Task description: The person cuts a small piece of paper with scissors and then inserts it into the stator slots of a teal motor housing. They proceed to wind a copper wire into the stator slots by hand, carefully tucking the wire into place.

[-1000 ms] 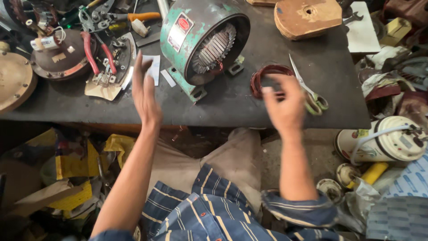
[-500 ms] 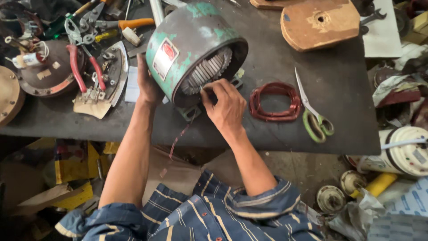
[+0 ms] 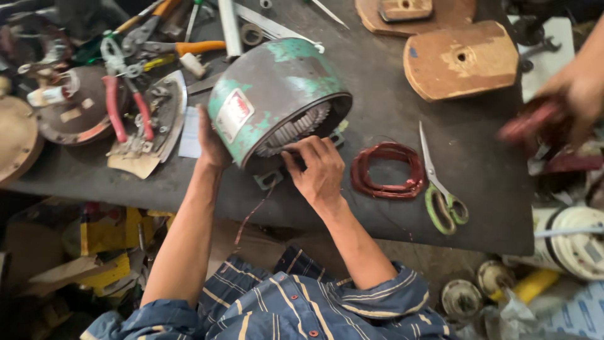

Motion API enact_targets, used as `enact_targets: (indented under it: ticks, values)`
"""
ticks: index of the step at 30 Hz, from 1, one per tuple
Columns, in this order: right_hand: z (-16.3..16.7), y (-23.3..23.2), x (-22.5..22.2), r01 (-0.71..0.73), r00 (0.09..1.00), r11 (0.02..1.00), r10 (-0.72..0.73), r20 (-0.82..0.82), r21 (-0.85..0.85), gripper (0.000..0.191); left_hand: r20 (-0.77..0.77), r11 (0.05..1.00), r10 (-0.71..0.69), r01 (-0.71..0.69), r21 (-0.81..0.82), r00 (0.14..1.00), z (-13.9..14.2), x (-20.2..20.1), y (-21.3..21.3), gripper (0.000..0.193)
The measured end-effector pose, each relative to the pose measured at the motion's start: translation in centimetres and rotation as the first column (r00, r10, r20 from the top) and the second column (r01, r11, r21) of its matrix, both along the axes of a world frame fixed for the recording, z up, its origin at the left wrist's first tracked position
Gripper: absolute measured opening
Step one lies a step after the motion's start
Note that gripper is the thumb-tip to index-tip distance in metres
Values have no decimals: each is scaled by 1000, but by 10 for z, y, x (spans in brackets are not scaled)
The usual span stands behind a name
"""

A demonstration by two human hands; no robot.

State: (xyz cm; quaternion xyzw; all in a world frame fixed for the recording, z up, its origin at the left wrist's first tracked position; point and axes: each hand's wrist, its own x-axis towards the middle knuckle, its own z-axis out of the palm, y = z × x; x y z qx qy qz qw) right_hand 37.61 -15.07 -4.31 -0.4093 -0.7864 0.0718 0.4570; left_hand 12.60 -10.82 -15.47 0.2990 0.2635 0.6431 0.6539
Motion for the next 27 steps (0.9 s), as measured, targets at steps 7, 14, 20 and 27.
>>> enact_targets:
  ticks: [7, 14, 20, 27]
  values:
    - [1, -17, 3, -9, 1000, 994, 12, -25, 104, 21, -595, 896, 431, -401, 192, 678, 34, -7, -46, 70]
    - [-3, -36, 6, 19, 999, 968, -10, -36, 252, 20, -854, 820, 479, -244, 518, -203, 55, -16, -114, 71]
    - [-14, -87, -1, -50, 995, 982, 64, -73, 181, 20, -807, 847, 476, -64, 527, -349, 61, 3, -110, 81]
    - [-15, -123, -28, -346, 938, 938, 346, -26, -4, 17, -790, 823, 515, -67, 565, -331, 64, 3, -132, 72]
